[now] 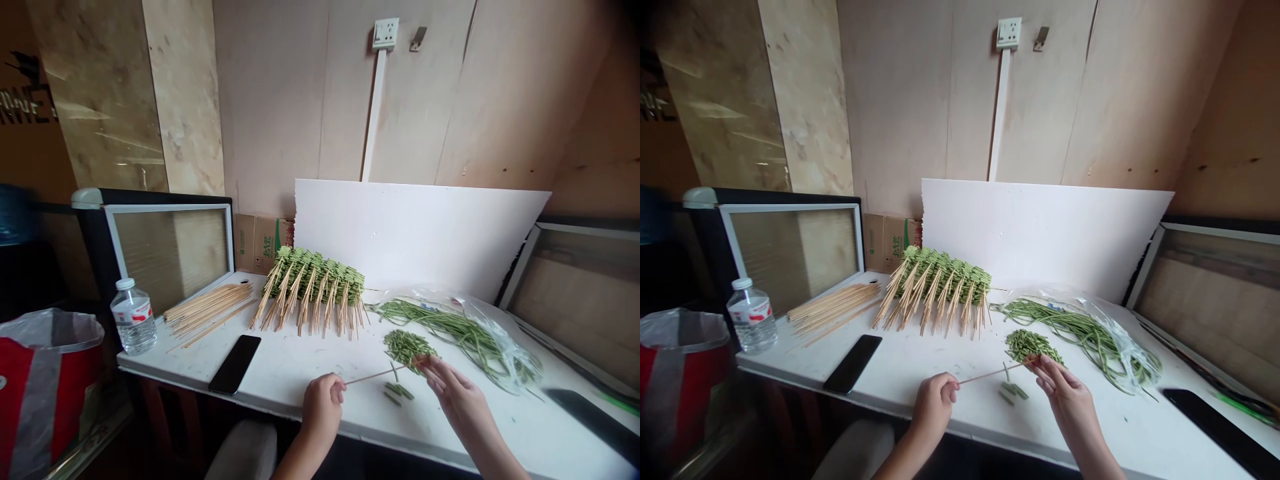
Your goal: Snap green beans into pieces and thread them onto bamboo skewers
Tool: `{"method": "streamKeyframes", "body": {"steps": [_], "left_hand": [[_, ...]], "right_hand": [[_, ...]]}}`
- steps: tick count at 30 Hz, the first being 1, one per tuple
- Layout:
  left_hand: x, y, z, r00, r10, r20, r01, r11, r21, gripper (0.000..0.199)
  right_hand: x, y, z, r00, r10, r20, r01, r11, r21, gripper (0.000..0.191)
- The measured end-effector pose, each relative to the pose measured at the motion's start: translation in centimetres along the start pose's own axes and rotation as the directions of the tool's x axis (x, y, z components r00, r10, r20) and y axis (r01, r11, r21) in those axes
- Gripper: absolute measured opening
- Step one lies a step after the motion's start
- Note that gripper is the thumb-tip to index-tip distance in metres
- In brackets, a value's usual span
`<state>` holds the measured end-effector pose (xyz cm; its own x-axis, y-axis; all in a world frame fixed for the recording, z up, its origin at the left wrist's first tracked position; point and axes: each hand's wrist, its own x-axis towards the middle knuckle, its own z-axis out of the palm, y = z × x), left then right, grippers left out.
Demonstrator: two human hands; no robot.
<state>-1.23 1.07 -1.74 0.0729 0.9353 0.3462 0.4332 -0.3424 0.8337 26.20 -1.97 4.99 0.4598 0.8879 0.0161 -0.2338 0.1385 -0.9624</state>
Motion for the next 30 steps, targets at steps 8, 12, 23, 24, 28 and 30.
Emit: {"method": "streamKeyframes", "body": {"steps": [8,12,23,24,28,30], "left_hand": [[-0.4,-0.4,0.5,1.0,0.017,-0.027,-0.016,1.0,0.02,0.03],[-0.4,-0.3,0.4,0.999,0.023,-0.03,-0.023,1.0,0.018,0.031],[-0.5,0.2,0.2,1.0,0.018,-0.021,-0.018,0.999,0.028,0.031],[-0.5,0.3,0.2,1.0,0.02,-0.022,-0.019,0.999,0.029,0.031],[-0.5,0.3,0.2,0.999,0.027,-0.031,-0.026,0.999,0.033,0.033],[-0.5,0.3,0.2,0.999,0.028,-0.039,-0.027,0.999,0.033,0.034]], "right_hand": [[-1.4,-0.3,1.0,1.0,-0.013,-0.029,0.013,1.0,0.0,0.041],[-1.2,0.5,1.1,0.999,-0.028,-0.031,0.029,0.999,0.037,0.039],[-1.0,1.6,1.2,0.999,-0.031,-0.029,0.034,0.993,0.113,0.036],[-1.0,1.5,1.2,0.999,-0.036,-0.03,0.039,0.992,0.122,0.037],[-1.0,1.6,1.1,0.998,-0.056,-0.017,0.057,0.992,0.116,0.036],[-1.0,1.8,1.1,0.998,-0.063,-0.024,0.065,0.992,0.108,0.037]]}}
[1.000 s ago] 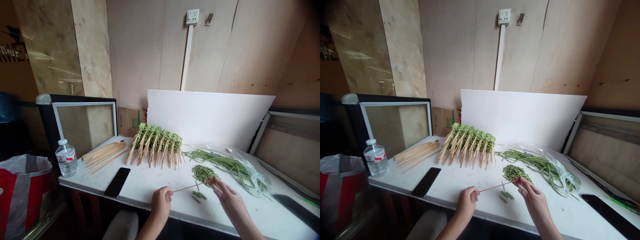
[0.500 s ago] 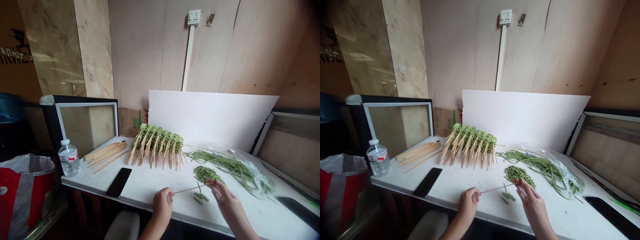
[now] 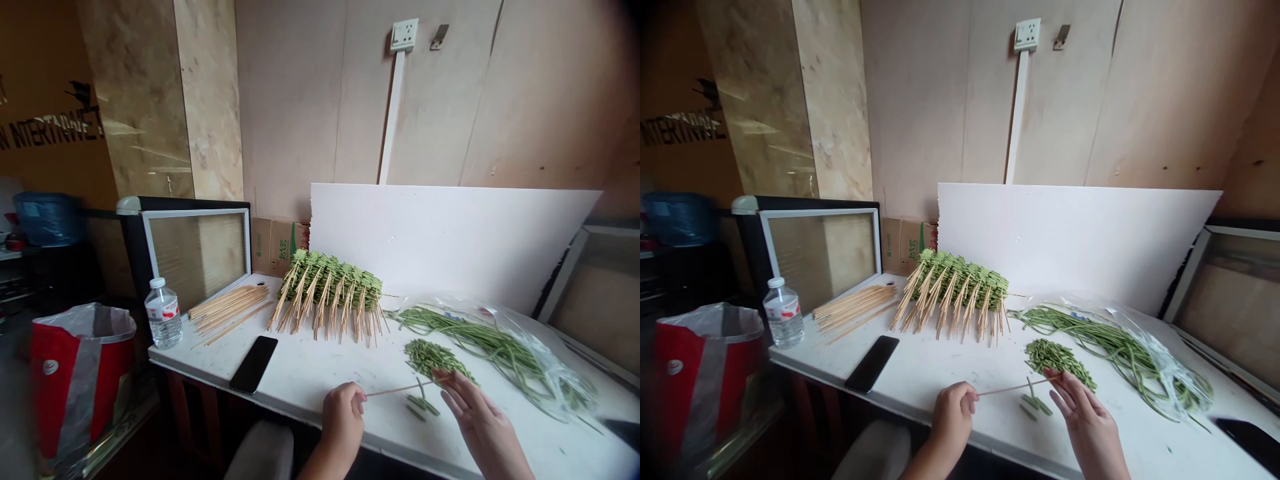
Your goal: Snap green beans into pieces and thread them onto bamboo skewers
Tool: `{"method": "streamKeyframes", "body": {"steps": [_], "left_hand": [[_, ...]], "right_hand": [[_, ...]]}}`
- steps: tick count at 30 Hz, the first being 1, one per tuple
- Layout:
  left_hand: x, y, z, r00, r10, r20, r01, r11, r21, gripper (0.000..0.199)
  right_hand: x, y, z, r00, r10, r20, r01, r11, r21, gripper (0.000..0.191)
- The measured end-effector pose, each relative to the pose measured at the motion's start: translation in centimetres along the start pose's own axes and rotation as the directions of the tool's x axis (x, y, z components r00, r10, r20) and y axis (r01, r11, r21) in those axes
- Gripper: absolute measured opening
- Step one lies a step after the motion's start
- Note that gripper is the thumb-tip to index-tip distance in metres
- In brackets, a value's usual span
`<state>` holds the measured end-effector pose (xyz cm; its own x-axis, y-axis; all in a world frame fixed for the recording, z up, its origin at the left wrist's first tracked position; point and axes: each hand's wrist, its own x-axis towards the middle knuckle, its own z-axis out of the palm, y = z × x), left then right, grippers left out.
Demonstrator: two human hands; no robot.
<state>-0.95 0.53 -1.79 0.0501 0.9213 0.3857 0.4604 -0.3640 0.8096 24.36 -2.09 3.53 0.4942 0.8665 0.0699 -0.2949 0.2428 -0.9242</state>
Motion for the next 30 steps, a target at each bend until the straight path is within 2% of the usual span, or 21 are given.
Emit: {"method": "streamKeyframes", "body": {"steps": [6,9,12,16,20,24,30], "left_hand": [[-0.4,1.2,0.5,0.999,0.035,0.013,-0.035,0.998,-0.047,0.033],[-0.5,2.2,0.3,1.0,0.016,0.012,-0.015,0.997,-0.081,0.031],[-0.3,2.9,-0.1,1.0,-0.001,0.02,0.003,0.994,-0.105,0.03],[-0.2,2.5,-0.1,1.0,-0.023,0.019,0.025,0.994,-0.104,0.029],[-0.1,1.2,0.4,1.0,-0.019,0.018,0.021,0.996,-0.086,0.029],[0.1,0.0,0.4,1.0,-0.009,-0.009,0.008,0.998,-0.057,0.031],[0.3,-0.8,0.3,1.0,0.016,0.013,-0.015,0.998,-0.058,0.031]], "right_hand": [[-1.0,1.4,0.9,0.997,0.064,0.041,-0.063,0.998,-0.008,0.045],[-1.5,1.0,1.4,0.995,0.073,0.064,-0.071,0.997,-0.027,0.046],[-1.5,0.1,1.6,0.997,0.069,0.034,-0.066,0.994,-0.091,0.049],[-1.5,-0.7,1.4,0.997,0.069,-0.032,-0.075,0.959,-0.272,0.055],[-1.6,-1.1,1.6,0.998,0.047,-0.048,-0.062,0.906,-0.419,0.061],[-1.7,-1.2,1.8,0.998,0.046,-0.036,-0.056,0.926,-0.373,0.06],[-0.6,-0.7,0.9,0.99,0.134,-0.04,-0.138,0.98,-0.145,0.056]]}}
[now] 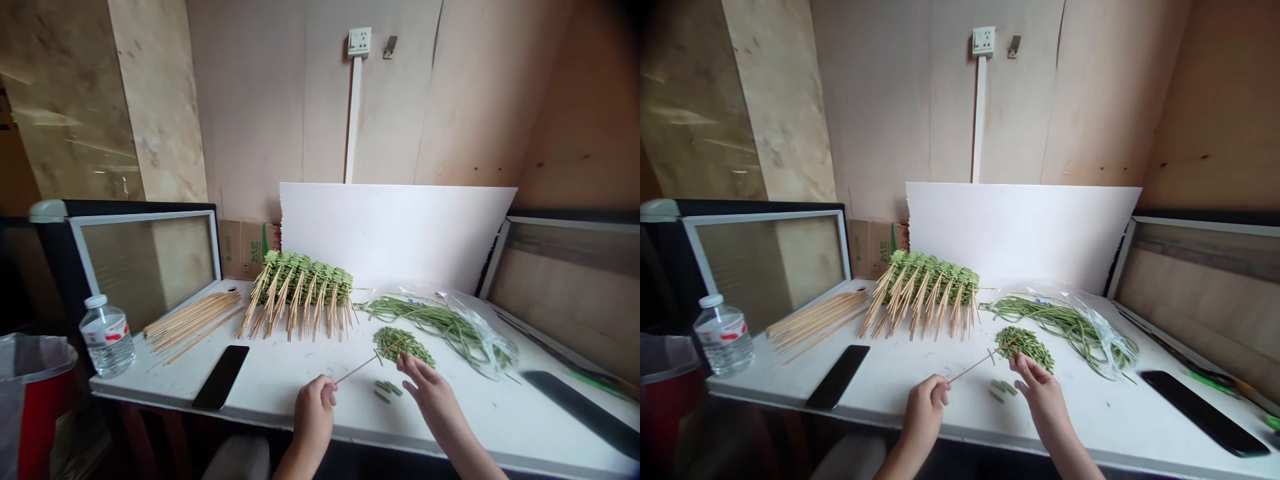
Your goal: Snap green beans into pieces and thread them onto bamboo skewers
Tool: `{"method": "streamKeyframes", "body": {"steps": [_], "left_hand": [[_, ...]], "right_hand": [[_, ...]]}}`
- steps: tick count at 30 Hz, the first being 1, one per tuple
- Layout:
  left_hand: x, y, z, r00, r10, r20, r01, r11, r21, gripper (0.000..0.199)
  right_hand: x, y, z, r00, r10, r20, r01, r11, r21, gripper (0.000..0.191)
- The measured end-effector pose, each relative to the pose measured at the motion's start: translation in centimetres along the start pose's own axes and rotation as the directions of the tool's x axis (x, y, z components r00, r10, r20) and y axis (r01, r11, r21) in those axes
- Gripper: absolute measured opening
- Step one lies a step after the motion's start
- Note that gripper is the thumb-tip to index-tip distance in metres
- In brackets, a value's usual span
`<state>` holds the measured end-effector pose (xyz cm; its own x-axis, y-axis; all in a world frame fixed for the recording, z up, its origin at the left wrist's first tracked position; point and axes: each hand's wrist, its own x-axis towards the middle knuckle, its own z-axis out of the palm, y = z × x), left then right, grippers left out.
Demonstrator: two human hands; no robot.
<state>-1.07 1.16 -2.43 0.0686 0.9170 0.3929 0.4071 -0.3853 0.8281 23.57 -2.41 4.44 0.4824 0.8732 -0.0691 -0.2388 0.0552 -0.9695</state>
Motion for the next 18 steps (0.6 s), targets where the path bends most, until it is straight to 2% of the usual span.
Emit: {"method": "streamKeyframes", "body": {"steps": [7,18], "left_hand": [[-0.2,-0.1,-0.2,0.999,0.001,0.041,-0.002,1.0,0.013,0.031],[-0.3,-0.1,-0.5,0.998,0.015,0.065,-0.015,1.0,-0.002,0.032]], "right_hand": [[1.3,-0.2,-1.2,1.0,0.001,0.004,-0.002,0.995,0.097,0.054],[1.3,-1.3,-1.5,0.998,-0.061,0.022,0.059,0.993,0.104,0.046]]}}
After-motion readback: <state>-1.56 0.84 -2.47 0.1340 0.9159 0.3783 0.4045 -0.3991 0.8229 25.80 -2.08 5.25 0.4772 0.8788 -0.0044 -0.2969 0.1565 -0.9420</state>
